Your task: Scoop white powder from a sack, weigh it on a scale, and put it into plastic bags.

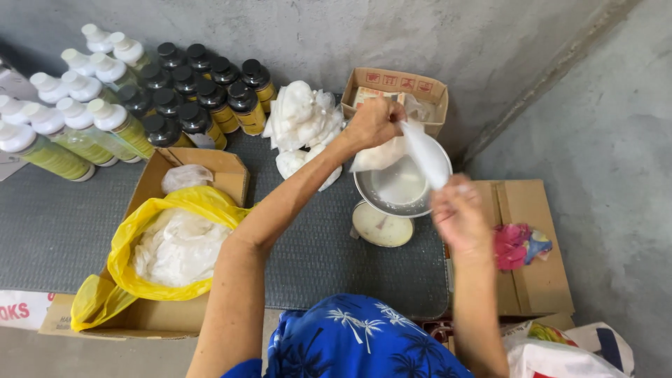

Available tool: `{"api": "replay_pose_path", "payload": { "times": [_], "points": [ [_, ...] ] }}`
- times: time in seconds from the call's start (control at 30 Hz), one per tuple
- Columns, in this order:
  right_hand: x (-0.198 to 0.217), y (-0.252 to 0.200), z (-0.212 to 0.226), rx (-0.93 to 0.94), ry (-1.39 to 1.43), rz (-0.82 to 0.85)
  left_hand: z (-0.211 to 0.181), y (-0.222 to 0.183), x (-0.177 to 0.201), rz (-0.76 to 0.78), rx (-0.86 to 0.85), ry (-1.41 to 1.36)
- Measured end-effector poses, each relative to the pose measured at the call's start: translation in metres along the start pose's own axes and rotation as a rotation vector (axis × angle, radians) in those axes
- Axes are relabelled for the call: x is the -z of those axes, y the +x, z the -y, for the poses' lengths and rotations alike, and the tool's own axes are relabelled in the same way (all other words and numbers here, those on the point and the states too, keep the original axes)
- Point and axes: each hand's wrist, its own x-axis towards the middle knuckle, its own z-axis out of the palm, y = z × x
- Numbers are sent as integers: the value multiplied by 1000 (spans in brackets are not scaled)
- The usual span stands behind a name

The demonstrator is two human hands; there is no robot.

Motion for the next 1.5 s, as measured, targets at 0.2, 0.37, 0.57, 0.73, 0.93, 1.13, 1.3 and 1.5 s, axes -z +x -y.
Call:
{"api": "replay_pose_path", "payload": {
  "times": [0.2,0.37,0.57,0.73,0.93,1.13,1.3,1.5],
  "points": [
    [-5,35,-131,-618,831,286,-108,-31,55,-24,158,-813],
    [-39,70,-101,-420,414,418,-135,-86,81,-32,136,-737],
    [-77,59,-40,-30,-361,520,-110,-181,70,-225,426,-521],
    [-125,29,-76,59,-538,747,-45,-256,11,-525,636,-854],
    [-157,-3,-123,19,-424,570,-5,-316,-27,-869,917,-1085],
    [-77,-9,-219,147,-1274,739,30,-364,-79,-1036,1113,-1017],
    [-47,-12,-284,233,-1308,616,66,-389,-112,-1059,1237,-1028],
    [-19,-7,-313,319,-1391,491,47,-387,-93,-942,1376,-940]
  ]
}}
